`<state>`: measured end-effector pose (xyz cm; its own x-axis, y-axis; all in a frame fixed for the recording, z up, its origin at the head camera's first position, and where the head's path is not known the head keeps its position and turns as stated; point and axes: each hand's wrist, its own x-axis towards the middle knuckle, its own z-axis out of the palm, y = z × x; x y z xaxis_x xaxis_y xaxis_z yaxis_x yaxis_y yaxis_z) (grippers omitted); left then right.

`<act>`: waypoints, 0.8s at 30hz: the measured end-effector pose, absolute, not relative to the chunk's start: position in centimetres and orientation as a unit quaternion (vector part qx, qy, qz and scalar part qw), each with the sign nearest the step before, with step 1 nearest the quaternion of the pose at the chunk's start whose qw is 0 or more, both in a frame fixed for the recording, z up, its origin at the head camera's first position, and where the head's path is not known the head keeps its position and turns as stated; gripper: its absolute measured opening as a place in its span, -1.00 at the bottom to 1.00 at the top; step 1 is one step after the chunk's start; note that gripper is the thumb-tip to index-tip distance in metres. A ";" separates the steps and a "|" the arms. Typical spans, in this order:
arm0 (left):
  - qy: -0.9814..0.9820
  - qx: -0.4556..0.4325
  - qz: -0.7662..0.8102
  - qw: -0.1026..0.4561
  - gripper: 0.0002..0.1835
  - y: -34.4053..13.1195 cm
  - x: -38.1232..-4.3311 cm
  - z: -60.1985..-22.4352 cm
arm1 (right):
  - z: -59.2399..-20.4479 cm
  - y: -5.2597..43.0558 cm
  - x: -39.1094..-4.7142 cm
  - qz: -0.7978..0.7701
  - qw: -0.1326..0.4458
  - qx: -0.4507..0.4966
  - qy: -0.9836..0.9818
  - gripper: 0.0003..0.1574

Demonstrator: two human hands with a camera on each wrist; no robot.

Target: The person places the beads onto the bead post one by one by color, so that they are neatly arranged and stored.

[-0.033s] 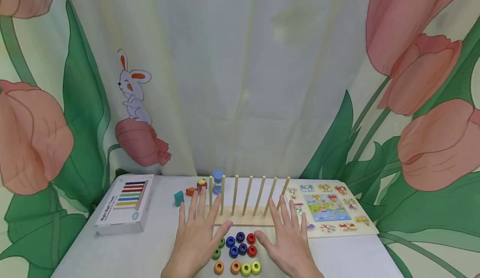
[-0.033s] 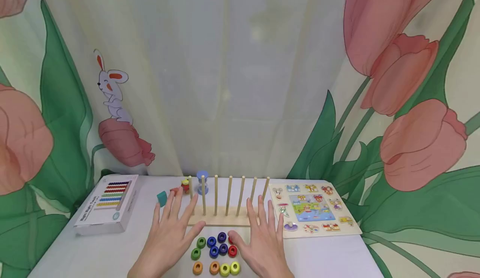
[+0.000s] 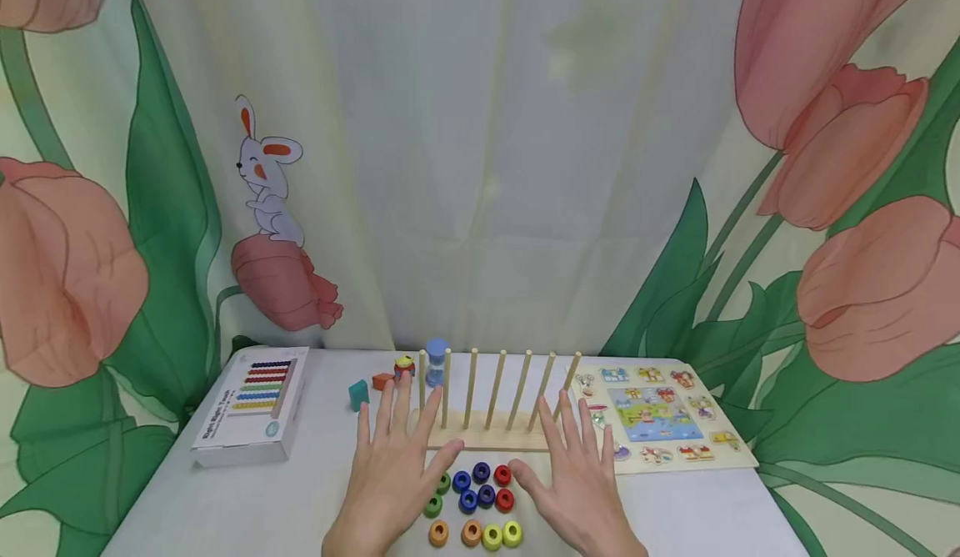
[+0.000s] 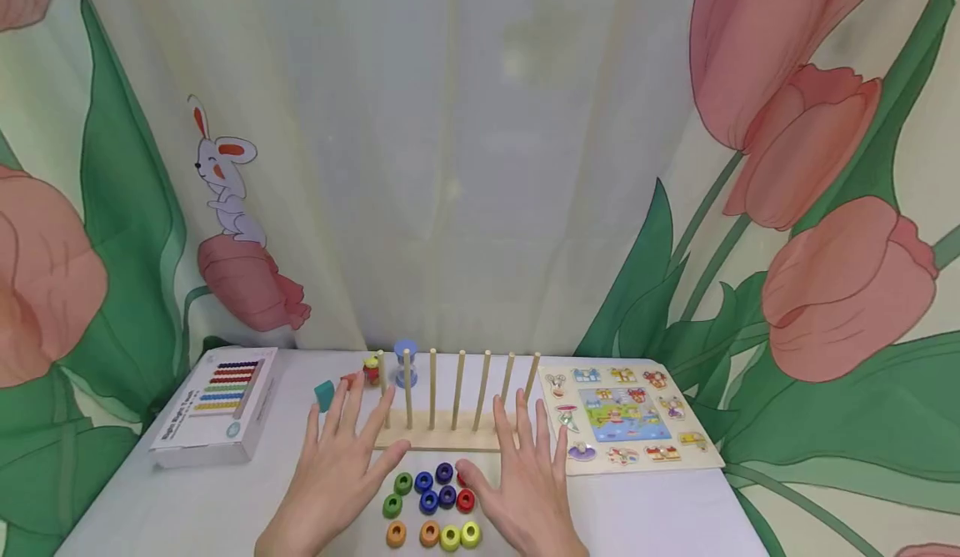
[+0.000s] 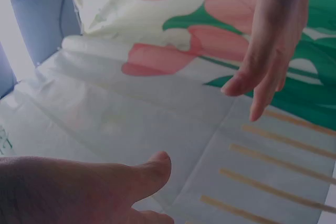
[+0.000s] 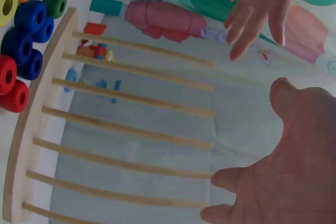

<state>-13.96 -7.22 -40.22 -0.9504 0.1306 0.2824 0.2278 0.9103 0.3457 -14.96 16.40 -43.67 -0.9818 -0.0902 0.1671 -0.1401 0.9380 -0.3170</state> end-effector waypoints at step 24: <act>-0.912 -0.017 -0.405 -0.067 -0.20 -15.1 -24.4 -53.0 | -53.4 17.2 -20.0 0.446 -0.043 0.110 -0.887 -0.68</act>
